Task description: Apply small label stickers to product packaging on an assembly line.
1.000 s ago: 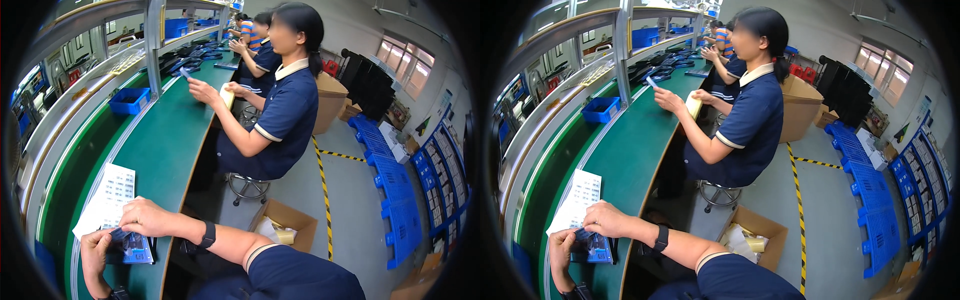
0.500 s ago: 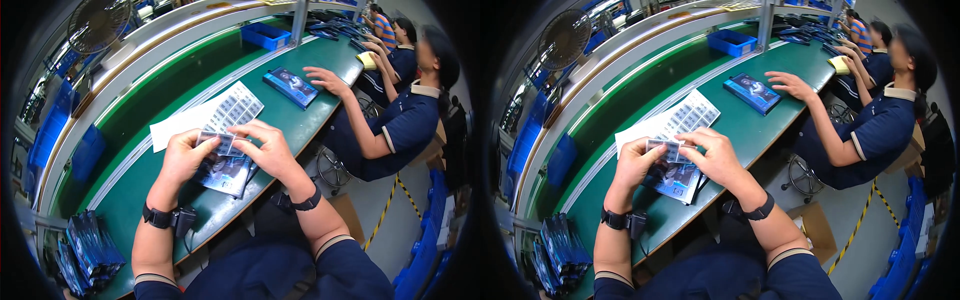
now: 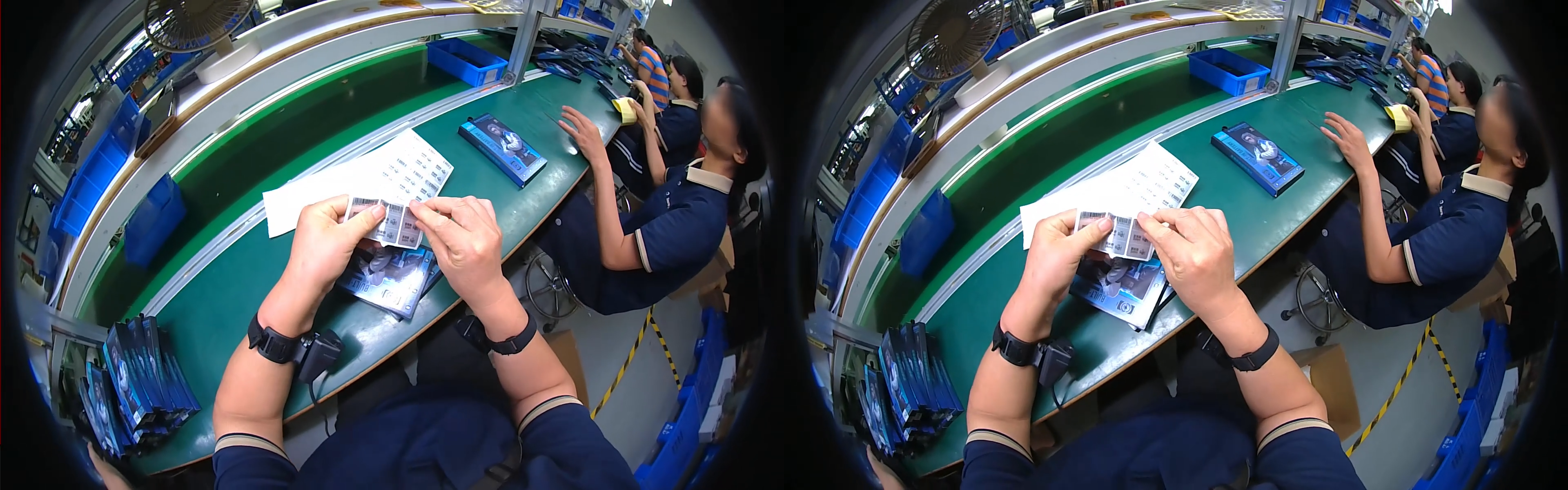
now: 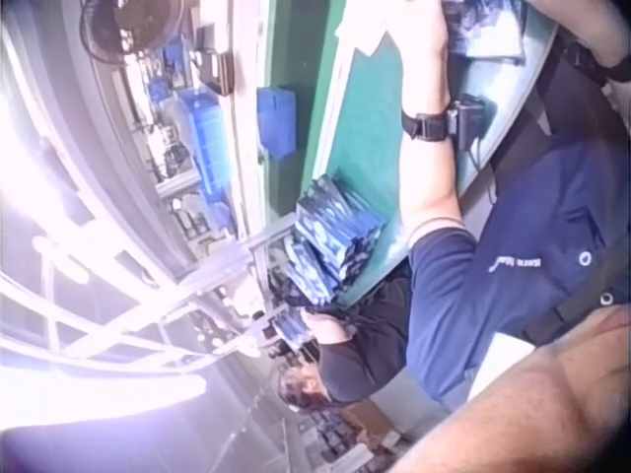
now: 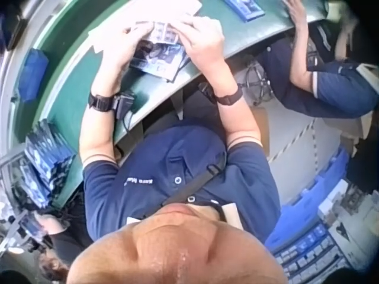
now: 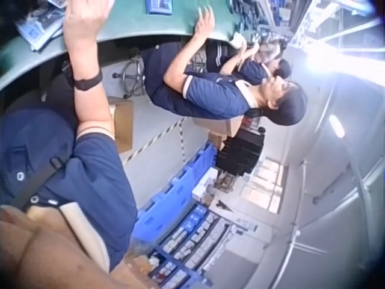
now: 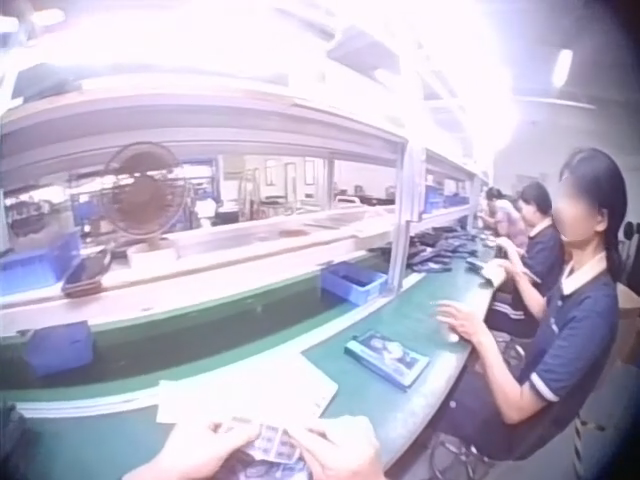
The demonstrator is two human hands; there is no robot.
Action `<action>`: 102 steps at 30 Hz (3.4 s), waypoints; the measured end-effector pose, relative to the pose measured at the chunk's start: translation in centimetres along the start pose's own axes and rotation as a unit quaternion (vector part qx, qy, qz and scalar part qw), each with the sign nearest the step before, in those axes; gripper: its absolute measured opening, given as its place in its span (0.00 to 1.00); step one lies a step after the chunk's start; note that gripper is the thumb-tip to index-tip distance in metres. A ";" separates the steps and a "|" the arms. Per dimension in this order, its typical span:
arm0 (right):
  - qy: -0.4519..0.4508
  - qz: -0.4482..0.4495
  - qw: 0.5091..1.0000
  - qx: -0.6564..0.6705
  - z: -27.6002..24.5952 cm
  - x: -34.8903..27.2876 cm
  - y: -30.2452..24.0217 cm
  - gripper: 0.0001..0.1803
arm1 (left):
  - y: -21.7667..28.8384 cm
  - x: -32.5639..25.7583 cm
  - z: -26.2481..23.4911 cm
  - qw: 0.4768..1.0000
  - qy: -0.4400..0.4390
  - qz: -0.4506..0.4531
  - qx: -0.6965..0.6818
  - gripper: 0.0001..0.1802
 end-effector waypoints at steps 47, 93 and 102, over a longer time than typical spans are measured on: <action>0.124 0.148 0.959 0.207 -0.7 0.2 2.0 0.31 | -1.0 0.7 0.3 0.994 0.011 0.035 -0.105 0.13; 0.121 0.287 0.906 0.287 -3.5 -4.3 5.6 0.37 | 0.1 -3.0 7.5 0.751 -0.082 0.193 0.626 0.65; 0.075 0.397 0.785 0.468 -0.4 -6.3 4.1 0.40 | -1.9 -5.6 6.0 0.724 -0.039 0.094 0.682 0.65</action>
Point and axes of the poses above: each hand's wrist, its own x-axis towards the middle knuckle, its own z-axis out of the palm, y = z × x, the point moved 8 cm from there along x, towards the middle knuckle, and after that the axes turned 12 degrees about -z, right-handed, at the moved point
